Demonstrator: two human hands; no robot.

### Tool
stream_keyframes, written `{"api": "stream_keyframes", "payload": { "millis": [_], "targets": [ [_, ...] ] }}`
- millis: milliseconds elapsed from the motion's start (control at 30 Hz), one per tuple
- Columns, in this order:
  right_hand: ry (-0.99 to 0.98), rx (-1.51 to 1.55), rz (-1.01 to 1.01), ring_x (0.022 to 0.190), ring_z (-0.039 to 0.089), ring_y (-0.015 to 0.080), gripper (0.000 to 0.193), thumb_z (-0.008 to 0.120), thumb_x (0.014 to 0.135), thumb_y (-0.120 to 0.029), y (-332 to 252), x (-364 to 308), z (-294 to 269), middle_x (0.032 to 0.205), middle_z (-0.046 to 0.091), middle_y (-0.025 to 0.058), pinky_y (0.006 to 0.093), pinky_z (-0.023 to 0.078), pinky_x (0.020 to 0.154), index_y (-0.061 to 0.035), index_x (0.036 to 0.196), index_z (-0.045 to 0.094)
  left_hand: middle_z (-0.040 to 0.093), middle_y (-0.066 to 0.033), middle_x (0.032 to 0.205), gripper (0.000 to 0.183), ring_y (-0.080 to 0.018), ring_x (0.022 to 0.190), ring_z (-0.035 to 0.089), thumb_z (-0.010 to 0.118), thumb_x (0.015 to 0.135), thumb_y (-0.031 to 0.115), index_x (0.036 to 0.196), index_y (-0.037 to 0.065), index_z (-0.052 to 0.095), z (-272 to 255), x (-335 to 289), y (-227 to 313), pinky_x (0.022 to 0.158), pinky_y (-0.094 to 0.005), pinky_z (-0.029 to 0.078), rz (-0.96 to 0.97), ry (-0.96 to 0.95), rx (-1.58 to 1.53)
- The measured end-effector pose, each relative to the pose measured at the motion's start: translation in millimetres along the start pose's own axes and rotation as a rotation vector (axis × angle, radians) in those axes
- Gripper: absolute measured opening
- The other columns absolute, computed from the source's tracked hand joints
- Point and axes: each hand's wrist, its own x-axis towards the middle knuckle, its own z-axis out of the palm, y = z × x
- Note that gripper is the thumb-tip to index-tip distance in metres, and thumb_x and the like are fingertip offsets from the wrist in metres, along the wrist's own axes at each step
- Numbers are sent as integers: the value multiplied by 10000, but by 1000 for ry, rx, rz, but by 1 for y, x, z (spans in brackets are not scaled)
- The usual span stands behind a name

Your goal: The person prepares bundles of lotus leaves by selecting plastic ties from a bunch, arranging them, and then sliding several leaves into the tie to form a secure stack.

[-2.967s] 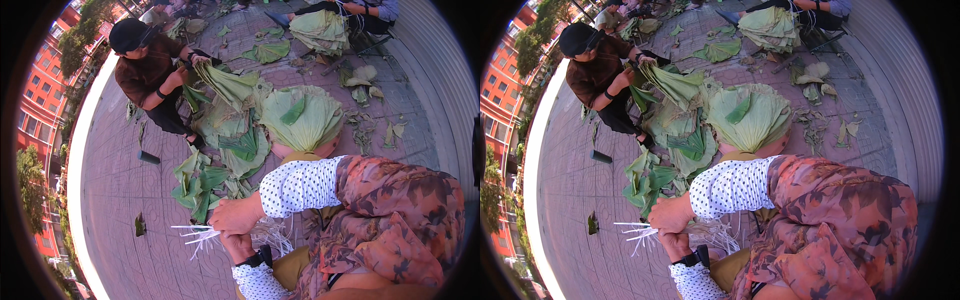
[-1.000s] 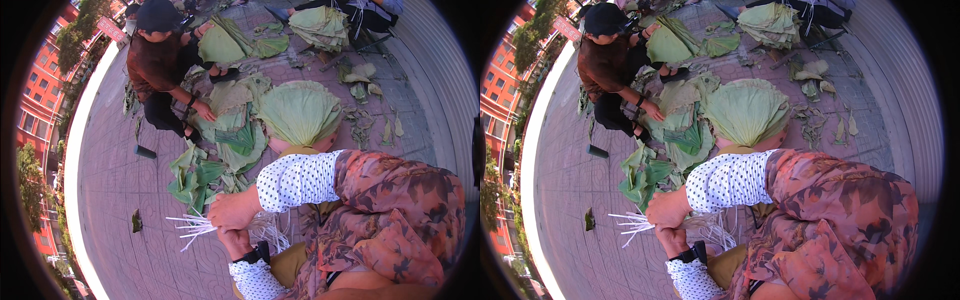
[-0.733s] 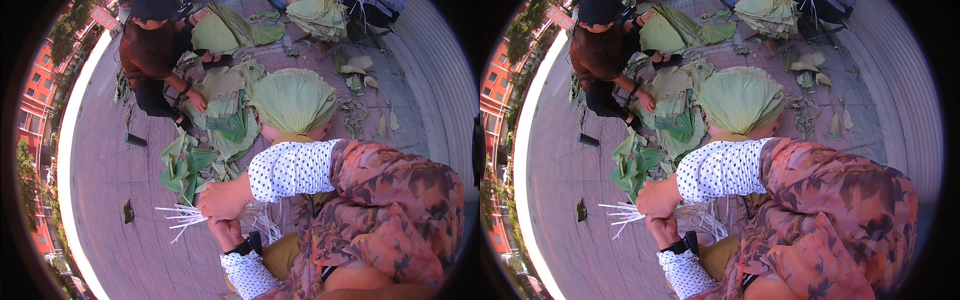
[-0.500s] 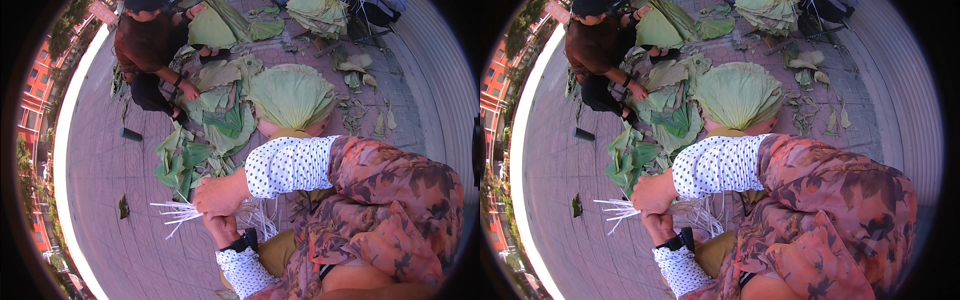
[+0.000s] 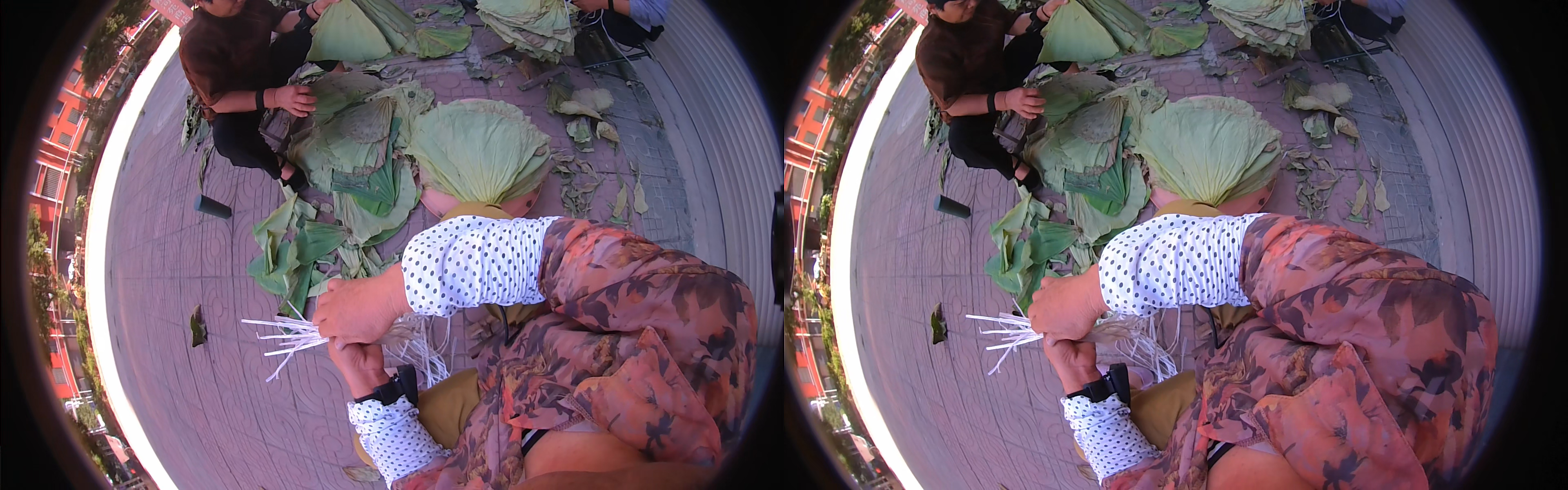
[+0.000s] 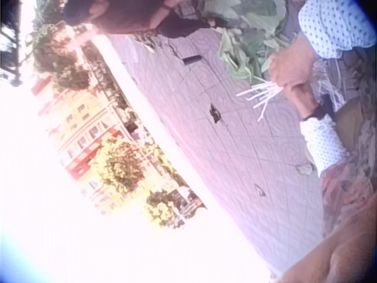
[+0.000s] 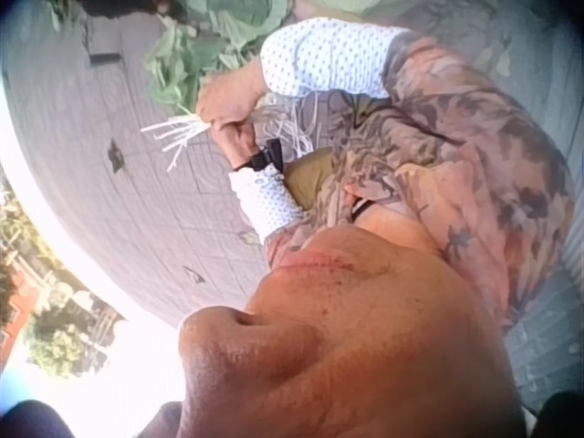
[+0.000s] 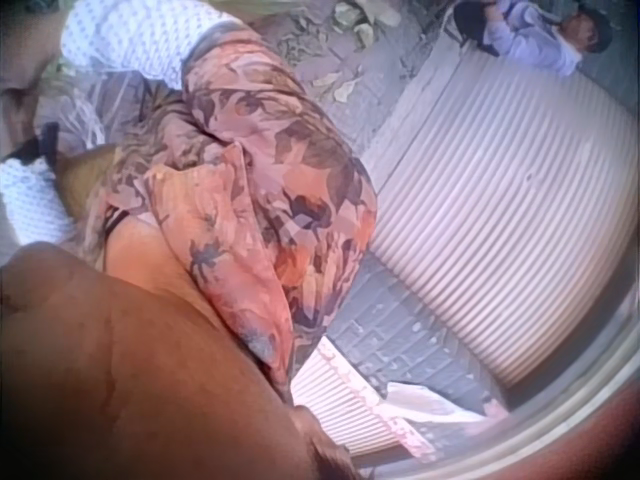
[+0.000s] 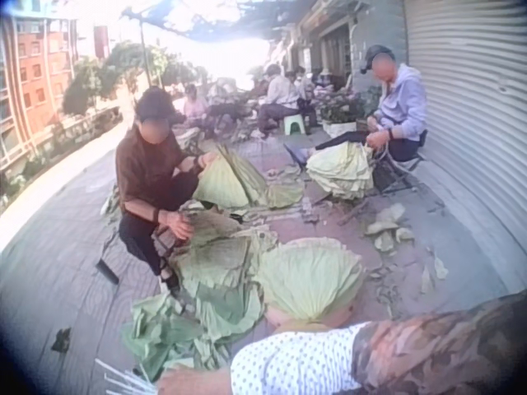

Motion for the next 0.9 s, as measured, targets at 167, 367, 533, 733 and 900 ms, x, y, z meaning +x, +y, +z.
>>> {"api": "stream_keyframes", "payload": {
  "millis": [167, 367, 533, 733, 900],
  "targets": [
    [-5, 14, -1, 1000, 624, 281, 330, 611, 916, -364, 0, 1, -3, 1007, 692, 73, 451, 414, 845, -67, 985, 736, 561, -101, 1308, 347, -209, 1191, 574, 467, 1048, 258, 1327, 52, 477, -3, 4, -1, 981, -334, 521, 3, 1, -32],
    [9, 29, -1, 1006, 622, 278, 316, 621, 899, -354, 1, -1, 0, 1009, 690, 70, 453, 413, 847, -68, 970, 737, 545, -108, 1343, 348, -221, 1228, 547, 458, 1048, 262, 1332, 60, 474, -4, 5, -3, 1005, -351, 505, -15, -13, -66],
    [28, 18, -12, 992, 626, 279, 301, 631, 878, -340, -1, -1, -1, 1000, 691, 69, 449, 417, 832, -68, 948, 741, 545, -108, 1346, 350, -222, 1221, 551, 467, 1045, 258, 1334, 60, 474, -2, 4, -1, 1005, -351, 503, -26, -32, -72],
    [11, 14, 2, 988, 630, 280, 301, 627, 886, -339, 0, -1, -2, 974, 695, 70, 450, 422, 832, -67, 935, 745, 542, -118, 1346, 382, -244, 1234, 541, 487, 1027, 270, 1343, 56, 476, -1, 4, -3, 1029, -380, 488, -6, -29, -57],
    [7, 10, 5, 978, 633, 281, 305, 628, 889, -345, 0, 0, -3, 975, 697, 70, 451, 423, 821, -67, 938, 746, 535, -123, 1354, 408, -261, 1260, 521, 497, 1016, 284, 1355, 57, 479, -3, 5, -3, 1054, -401, 472, 0, -29, -37]
  ]
}}
